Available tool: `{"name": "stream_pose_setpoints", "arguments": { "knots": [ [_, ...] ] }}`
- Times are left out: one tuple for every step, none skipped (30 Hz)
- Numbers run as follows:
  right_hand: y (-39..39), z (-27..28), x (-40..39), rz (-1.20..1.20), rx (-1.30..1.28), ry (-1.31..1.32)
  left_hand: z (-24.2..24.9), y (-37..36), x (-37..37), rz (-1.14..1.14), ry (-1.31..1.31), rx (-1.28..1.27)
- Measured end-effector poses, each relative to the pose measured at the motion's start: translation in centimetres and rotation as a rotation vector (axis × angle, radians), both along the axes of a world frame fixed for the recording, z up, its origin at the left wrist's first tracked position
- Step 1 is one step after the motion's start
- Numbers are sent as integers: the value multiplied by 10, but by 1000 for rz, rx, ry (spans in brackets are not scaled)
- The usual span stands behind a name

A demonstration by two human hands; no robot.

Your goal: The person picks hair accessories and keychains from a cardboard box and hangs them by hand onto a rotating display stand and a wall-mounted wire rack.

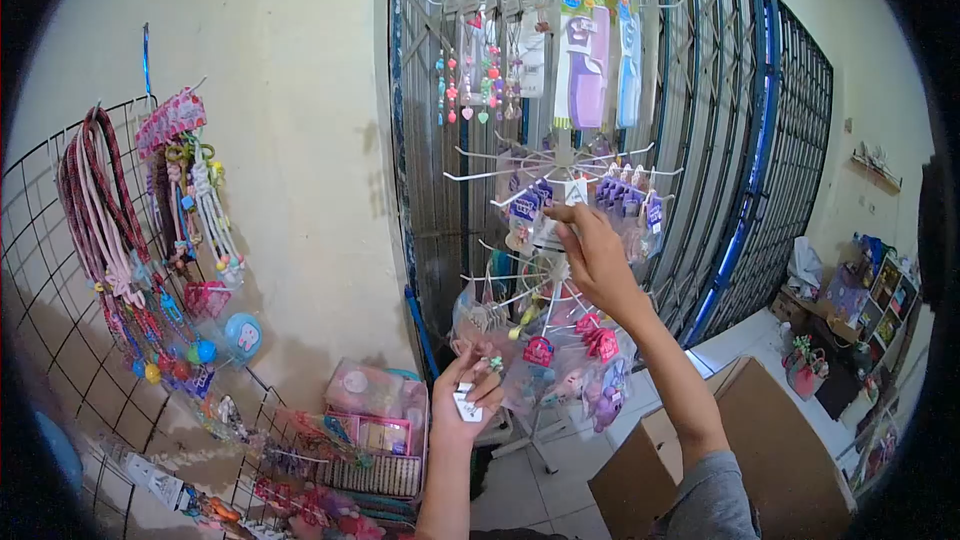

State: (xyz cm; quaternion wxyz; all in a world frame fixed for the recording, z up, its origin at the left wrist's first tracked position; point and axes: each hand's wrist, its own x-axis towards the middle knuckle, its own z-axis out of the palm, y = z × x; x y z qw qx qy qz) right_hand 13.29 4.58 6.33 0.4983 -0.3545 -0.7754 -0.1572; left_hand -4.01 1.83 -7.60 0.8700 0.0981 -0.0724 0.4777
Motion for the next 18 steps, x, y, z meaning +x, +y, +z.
{"name": "stream_pose_setpoints", "arguments": {
  "knots": [
    [-1, 0, 3, 13, -28, 9, -2, 0, -4, 13, 10, 21],
    [-1, -1, 8, -29, -40, 31, -8, 4, -8, -2, -33, 34],
    [-1, -1, 13, -28, -45, 30, -9, 4, -12, -1, -33, 30],
    [-1, -1, 18, -47, -69, 59, -8, 4, -15, 5, -20, 19],
    [-1, 0, 24, -65, -93, 86, -8, 5, -18, 12, -7, 10],
    [-2, 2, 29, -61, -49, 93, -12, 7, -20, 3, -37, 38],
    [-1, 3, 35, -60, -49, 89, -12, 8, -22, 5, -41, 37],
    [0, 3, 43, -84, -43, 108, -12, 8, -23, 20, -34, 50],
    [0, 4, 52, -108, -36, 127, -12, 8, -25, 34, -27, 63],
    [1, 5, 61, -109, -34, 122, -14, 10, -26, 34, -32, 64],
    [1, 7, 70, -121, -74, 158, -18, 15, -28, 32, -36, 67],
    [2, 10, 80, -134, -112, 193, -19, 18, -30, 30, -40, 73],
    [5, 12, 90, -134, -107, 190, -12, 20, -34, 30, -44, 78],
    [10, 16, 101, -105, -102, 219, 3, 23, -38, 107, 79, 108],
    [12, 22, 111, -77, -97, 249, 19, 29, -43, 185, 203, 137],
    [11, 31, 117, -57, -111, 252, 38, 38, -48, 276, 276, 177],
    [8, 41, 117, -58, -104, 250, 62, 50, -53, 367, 346, 218],
    [-1, 53, 114, -17, -92, 268, 88, 64, -58, 421, 375, 291]
  ]
}}
